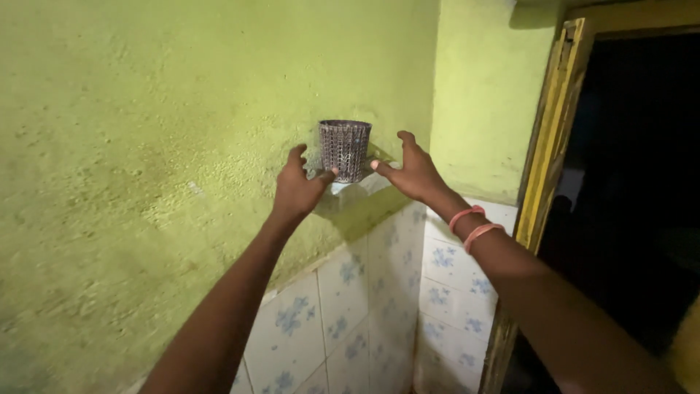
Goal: The person cleans a yellow plastic container with a red cloth, then places it on a shelf. They also retrieve a small basket from the wall, place it on the floor, and clean a pink toothbrush with the same cloth.
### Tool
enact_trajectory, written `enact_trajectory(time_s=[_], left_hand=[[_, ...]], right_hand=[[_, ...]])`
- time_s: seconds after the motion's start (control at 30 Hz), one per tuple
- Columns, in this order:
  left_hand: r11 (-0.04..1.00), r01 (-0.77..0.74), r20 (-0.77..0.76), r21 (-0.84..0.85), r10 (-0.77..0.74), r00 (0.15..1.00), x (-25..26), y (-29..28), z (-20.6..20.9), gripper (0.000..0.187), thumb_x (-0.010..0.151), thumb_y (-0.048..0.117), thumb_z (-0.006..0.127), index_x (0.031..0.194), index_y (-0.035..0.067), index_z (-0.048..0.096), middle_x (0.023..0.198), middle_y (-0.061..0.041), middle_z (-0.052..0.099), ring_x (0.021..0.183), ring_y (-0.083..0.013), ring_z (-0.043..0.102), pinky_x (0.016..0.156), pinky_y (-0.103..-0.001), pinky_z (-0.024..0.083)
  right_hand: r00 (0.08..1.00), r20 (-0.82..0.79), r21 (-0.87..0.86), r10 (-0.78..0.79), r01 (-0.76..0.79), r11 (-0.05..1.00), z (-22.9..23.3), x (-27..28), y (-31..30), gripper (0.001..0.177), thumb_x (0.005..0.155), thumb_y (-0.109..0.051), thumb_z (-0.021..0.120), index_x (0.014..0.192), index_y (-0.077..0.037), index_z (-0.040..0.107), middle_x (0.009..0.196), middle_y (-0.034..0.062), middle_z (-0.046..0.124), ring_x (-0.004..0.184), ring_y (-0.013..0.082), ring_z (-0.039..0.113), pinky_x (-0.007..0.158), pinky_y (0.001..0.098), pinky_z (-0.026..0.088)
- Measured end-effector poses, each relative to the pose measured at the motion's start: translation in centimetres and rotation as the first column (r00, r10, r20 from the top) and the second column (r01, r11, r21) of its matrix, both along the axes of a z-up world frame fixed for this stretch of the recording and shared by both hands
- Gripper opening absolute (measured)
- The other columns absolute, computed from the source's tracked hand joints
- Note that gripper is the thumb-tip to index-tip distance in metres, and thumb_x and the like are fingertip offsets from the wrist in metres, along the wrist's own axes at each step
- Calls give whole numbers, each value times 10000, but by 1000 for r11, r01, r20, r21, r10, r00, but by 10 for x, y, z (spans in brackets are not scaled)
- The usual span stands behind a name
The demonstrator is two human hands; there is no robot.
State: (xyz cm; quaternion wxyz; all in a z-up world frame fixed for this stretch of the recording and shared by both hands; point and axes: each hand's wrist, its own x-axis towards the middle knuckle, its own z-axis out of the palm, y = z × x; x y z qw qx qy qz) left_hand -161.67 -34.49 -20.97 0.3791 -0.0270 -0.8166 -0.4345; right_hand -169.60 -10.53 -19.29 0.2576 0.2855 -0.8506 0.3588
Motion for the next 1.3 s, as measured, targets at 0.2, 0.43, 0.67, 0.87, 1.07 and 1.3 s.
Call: enact_trajectory(time_s=[0.2,0.43,0.67,0.87,1.07,1.3], left_hand=[[997,-79,-20,-1,79,997,-24,-4,-25,878,751,348,843,1454,1,447,1258,-275,673,1142,-373,691,985,-451,546],[985,-165,70,-51,169,983,-45,-2,-20,828,769,391,822,1442,59,471,1216,-166,715,1143,-324,681,1042,-491,414],[979,-175,98,-104,186,978,-58,14,-20,744,755,391,822,1388,101,560,1155,-104,760,1127,-293,683,1072,-550,266],[969,-235,84,-74,240,967,-53,24,-14,650,831,318,765,1406,103,551,1107,-116,765,1073,-289,692,1020,-554,242],[981,-182,-62,-60,178,982,-55,30,-3,592,915,304,737,1409,44,539,1063,-136,753,980,-274,704,984,-542,329],[970,196,-220,142,-162,962,-48,29,5,586,866,237,805,1296,-22,503,1176,-168,622,933,-230,699,727,-355,612]], right_hand=[[999,53,-97,-1,6,995,-27,-27,-19,988,837,-490,776,1524,19,282,1376,363,555,1298,445,574,1074,461,468],[982,187,-274,24,28,961,-33,-40,-49,1019,783,-478,786,1516,26,288,1301,307,637,1179,379,680,1001,431,539],[982,145,-355,124,-65,933,-39,-49,-69,871,817,-388,787,1455,49,387,1173,245,722,1041,302,739,876,381,585],[962,130,-430,241,-164,888,-27,-37,-67,686,828,-258,802,1365,39,495,1132,187,731,966,227,739,822,329,589],[915,197,-522,353,-206,827,-11,-28,-52,635,847,-204,773,1371,26,497,1088,178,737,948,205,727,797,317,587],[879,136,-555,457,-314,770,-3,-16,-38,629,848,-160,789,1376,23,502,1133,147,718,1034,196,714,873,314,570]])
